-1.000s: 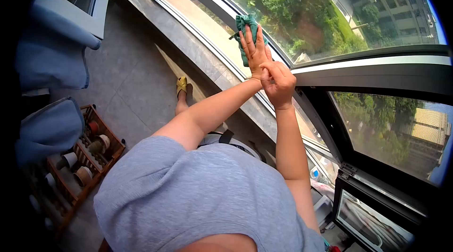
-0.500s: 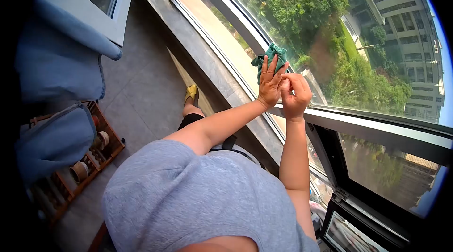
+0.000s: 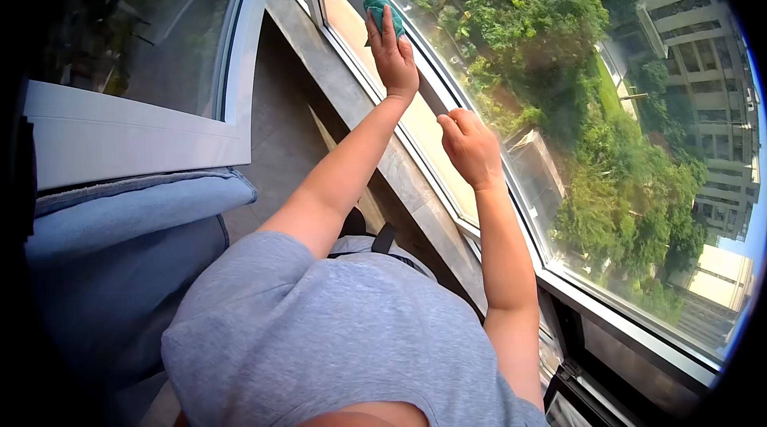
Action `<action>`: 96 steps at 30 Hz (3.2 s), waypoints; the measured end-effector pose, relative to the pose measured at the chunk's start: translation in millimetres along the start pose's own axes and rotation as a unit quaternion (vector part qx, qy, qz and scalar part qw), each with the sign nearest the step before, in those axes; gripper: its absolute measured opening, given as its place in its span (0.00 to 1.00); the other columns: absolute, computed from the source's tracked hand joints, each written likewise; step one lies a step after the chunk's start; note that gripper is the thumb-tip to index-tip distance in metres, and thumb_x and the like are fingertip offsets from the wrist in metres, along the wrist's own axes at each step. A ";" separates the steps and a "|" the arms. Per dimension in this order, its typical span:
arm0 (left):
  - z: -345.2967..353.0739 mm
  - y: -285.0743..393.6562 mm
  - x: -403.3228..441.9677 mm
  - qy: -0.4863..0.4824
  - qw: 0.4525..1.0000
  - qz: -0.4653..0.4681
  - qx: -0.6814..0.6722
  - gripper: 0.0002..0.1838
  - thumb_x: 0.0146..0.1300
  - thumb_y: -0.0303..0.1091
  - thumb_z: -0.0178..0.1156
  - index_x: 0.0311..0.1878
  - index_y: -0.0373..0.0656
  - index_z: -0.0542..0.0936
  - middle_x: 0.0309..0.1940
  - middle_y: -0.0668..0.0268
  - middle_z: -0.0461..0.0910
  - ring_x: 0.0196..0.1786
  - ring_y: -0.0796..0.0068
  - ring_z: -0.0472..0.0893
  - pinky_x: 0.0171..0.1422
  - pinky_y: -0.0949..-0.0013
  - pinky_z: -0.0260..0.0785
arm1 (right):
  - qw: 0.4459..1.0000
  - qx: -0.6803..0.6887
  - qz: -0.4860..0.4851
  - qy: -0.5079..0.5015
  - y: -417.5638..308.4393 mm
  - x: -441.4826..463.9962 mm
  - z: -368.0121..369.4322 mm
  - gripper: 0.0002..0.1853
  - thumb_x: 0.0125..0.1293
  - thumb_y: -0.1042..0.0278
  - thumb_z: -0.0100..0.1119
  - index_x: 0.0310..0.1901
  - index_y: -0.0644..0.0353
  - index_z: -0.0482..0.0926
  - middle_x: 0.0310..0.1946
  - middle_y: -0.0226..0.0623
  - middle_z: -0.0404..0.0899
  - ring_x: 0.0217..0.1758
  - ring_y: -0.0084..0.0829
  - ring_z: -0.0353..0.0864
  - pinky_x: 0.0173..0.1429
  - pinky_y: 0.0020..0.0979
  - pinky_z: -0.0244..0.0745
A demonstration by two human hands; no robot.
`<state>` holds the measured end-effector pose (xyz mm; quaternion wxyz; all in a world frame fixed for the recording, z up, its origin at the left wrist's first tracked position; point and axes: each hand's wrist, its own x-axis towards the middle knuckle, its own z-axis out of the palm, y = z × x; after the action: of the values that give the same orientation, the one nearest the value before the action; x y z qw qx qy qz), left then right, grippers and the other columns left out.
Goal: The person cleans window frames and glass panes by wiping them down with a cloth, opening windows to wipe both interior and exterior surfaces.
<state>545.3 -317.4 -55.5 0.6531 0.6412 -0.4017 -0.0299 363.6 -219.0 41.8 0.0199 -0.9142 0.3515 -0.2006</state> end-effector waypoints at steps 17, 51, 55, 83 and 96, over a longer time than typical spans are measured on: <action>13.8 -141.3 199.9 0.057 0.998 -0.007 0.017 0.32 0.80 0.38 0.48 0.84 0.63 0.57 0.82 0.51 0.57 0.79 0.46 0.65 0.77 0.52 0.67 | 0.990 -0.107 -0.088 -0.037 12.9 13.3 21.4 0.08 0.55 0.71 0.65 0.31 0.52 0.73 0.33 0.29 0.71 0.37 0.31 0.75 0.37 0.32 0.75; -28.9 234.5 -428.3 -0.221 0.963 -0.093 -0.120 0.37 0.76 0.39 0.53 0.85 0.48 0.55 0.85 0.51 0.47 0.87 0.44 0.41 0.88 0.46 0.40 | 0.981 0.115 0.089 0.127 0.5 -245.2 -114.0 0.05 0.61 0.79 0.63 0.38 0.60 0.84 0.35 0.41 0.83 0.37 0.41 0.84 0.42 0.35 0.80; -42.1 237.7 -420.1 -0.287 0.955 -0.036 -0.059 0.35 0.75 0.39 0.55 0.83 0.45 0.60 0.86 0.56 0.47 0.87 0.41 0.39 0.89 0.47 0.39 | 0.973 0.150 0.060 0.162 -3.2 -225.9 -119.2 0.06 0.67 0.80 0.57 0.40 0.64 0.83 0.35 0.39 0.80 0.34 0.32 0.79 0.37 0.29 0.74; 13.8 -146.7 243.2 -0.002 0.981 -0.042 0.191 0.34 0.72 0.31 0.58 0.80 0.47 0.64 0.70 0.46 0.74 0.70 0.44 0.74 0.75 0.52 0.67 | 0.998 -0.007 -0.018 -0.058 8.9 -36.6 -8.4 0.07 0.51 0.72 0.65 0.30 0.50 0.78 0.29 0.27 0.73 0.31 0.30 0.77 0.31 0.31 0.73; 19.4 -209.8 275.1 0.045 0.979 0.126 0.151 0.40 0.64 0.29 0.66 0.80 0.47 0.63 0.80 0.48 0.60 0.81 0.46 0.60 0.86 0.56 0.52 | 0.997 -0.023 -0.023 -0.064 11.1 -40.9 -5.2 0.07 0.51 0.66 0.65 0.26 0.49 0.74 0.28 0.27 0.69 0.32 0.30 0.75 0.30 0.32 0.72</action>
<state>820.1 -522.5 -105.3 0.5646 0.6774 -0.4493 0.1433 327.0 -200.2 30.1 0.0165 -0.9333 0.3329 -0.1335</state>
